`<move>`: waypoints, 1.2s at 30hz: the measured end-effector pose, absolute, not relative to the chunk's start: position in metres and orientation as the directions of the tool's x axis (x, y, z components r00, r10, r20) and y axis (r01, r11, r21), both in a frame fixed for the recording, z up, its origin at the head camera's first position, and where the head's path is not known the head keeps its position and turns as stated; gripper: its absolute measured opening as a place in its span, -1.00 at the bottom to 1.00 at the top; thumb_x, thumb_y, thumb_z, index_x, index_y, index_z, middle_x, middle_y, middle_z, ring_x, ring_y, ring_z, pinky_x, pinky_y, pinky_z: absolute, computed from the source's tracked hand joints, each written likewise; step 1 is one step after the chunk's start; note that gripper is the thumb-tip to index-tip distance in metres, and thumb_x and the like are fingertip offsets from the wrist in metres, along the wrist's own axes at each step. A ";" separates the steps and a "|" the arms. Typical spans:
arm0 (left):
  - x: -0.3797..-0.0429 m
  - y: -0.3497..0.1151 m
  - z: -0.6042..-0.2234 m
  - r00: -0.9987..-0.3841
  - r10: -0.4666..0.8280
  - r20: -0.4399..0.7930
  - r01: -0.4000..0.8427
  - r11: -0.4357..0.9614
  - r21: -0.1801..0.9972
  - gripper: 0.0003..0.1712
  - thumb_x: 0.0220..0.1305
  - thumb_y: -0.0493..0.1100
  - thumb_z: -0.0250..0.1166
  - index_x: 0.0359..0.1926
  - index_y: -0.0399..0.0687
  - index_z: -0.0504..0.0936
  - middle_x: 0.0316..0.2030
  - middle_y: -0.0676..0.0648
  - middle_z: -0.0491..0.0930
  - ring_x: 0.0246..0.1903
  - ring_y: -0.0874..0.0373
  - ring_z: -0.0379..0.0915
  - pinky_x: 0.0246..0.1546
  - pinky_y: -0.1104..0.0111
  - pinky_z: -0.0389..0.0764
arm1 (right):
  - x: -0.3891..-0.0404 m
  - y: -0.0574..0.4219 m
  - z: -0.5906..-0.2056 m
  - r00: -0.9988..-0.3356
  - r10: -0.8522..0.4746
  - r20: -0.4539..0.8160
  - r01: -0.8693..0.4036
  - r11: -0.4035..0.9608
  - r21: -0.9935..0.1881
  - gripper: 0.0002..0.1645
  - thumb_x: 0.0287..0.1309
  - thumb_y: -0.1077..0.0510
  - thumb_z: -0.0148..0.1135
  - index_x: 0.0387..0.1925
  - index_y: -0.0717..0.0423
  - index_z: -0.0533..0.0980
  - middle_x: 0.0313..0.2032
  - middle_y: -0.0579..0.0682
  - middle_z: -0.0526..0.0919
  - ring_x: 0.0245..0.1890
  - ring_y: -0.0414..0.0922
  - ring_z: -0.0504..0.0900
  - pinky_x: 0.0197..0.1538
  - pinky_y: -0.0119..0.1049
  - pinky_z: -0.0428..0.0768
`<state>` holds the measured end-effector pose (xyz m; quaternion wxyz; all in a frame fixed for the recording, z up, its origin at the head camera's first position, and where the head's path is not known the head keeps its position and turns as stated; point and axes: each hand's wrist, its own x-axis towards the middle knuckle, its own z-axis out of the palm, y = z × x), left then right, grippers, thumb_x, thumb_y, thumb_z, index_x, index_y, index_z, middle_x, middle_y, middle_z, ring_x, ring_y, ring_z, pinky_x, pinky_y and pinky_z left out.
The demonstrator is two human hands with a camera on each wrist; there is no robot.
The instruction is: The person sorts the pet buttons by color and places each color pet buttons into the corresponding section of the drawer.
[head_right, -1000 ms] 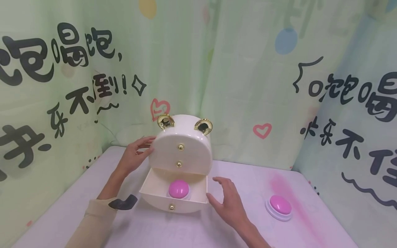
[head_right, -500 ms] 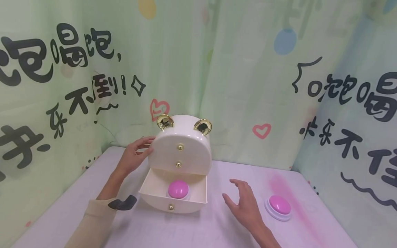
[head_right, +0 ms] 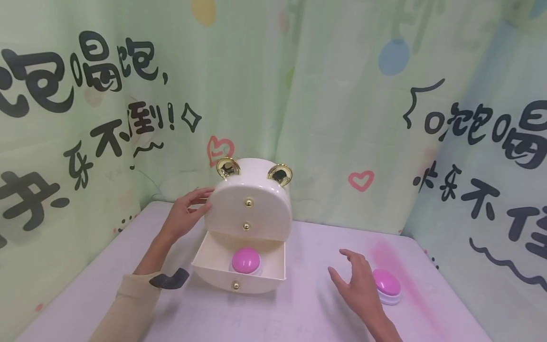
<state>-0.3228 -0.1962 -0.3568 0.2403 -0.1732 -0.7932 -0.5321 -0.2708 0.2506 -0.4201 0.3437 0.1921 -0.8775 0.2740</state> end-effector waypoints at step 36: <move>-0.321 -0.196 -0.355 -0.825 0.021 0.565 0.528 0.387 0.756 -0.52 0.40 -0.26 0.31 0.32 -0.16 0.56 0.16 -0.28 0.61 0.14 -0.18 0.58 0.01 -0.07 0.66 | -0.274 0.346 -0.414 -0.981 0.097 0.170 -0.035 0.767 -0.641 0.01 0.35 -0.27 0.26 0.43 0.39 0.17 0.36 0.47 0.30 0.30 0.40 0.37 0.12 0.03 0.60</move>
